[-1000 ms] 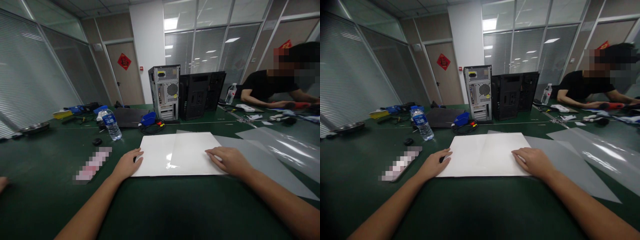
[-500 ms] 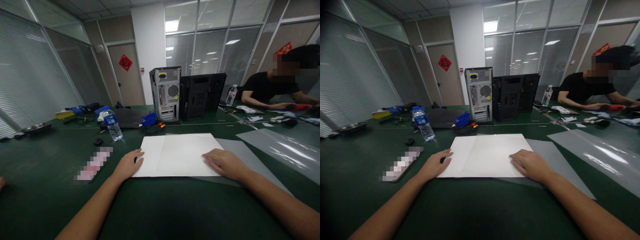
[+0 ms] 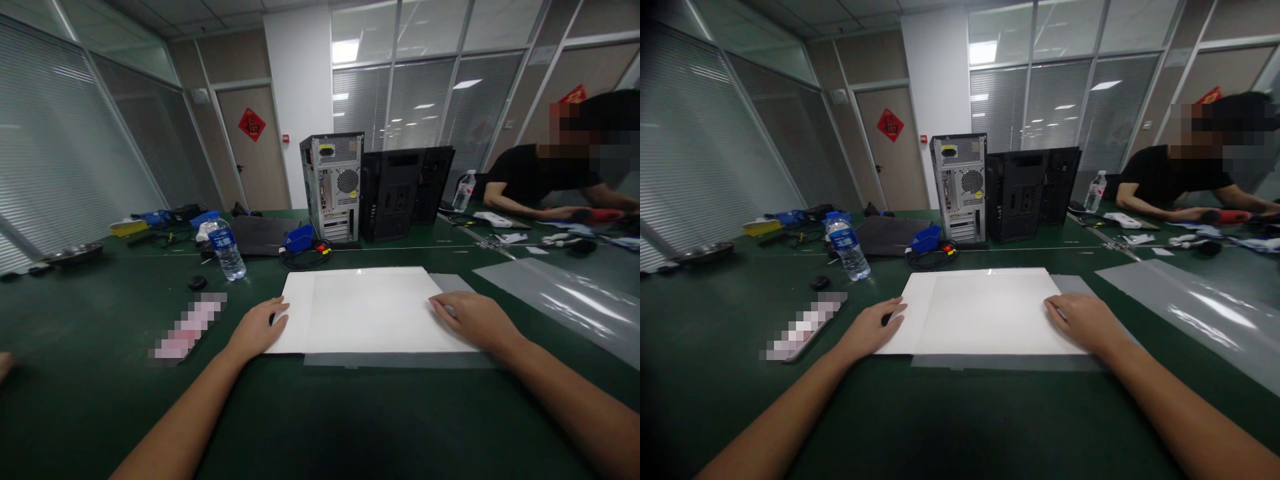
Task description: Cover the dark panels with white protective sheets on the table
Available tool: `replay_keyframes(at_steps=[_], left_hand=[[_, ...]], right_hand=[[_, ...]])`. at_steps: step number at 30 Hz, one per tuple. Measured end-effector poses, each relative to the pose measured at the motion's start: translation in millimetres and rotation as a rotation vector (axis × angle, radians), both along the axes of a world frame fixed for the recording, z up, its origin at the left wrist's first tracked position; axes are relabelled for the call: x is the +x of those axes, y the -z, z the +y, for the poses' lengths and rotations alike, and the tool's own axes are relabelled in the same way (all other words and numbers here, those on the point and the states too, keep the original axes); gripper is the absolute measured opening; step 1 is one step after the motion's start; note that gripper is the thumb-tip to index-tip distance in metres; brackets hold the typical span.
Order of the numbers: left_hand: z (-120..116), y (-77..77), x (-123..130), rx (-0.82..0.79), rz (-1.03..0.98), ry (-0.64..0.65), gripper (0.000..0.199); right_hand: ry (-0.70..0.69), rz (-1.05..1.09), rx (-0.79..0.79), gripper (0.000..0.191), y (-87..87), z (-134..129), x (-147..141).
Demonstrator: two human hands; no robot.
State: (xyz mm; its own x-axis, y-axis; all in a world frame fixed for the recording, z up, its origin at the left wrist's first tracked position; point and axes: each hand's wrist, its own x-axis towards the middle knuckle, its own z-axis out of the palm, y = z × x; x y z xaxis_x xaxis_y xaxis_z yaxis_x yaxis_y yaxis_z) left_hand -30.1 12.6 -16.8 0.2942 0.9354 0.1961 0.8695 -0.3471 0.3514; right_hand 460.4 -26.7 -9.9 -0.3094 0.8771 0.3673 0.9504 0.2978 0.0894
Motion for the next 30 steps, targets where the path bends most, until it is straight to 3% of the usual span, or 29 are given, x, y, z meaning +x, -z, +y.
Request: replay_keyframes(at_steps=[8,17,30], left_hand=[[-0.9,-1.6,0.1,0.002,0.01,-0.003,0.05],[-1.2,-1.9,0.8,-0.004,-0.001,-0.006,0.05],[-3.9,-4.5,2.2,-0.024,-0.022,-0.03,0.063]], right_hand=[[-0.071,0.072,0.002,0.042,-0.4,-5.3,-29.3],[0.099,-0.006,-0.007,0.048,-2.4,-2.8,-10.3],[0.003,0.016,-0.047,0.046,-3.2,-5.9,-28.5]])
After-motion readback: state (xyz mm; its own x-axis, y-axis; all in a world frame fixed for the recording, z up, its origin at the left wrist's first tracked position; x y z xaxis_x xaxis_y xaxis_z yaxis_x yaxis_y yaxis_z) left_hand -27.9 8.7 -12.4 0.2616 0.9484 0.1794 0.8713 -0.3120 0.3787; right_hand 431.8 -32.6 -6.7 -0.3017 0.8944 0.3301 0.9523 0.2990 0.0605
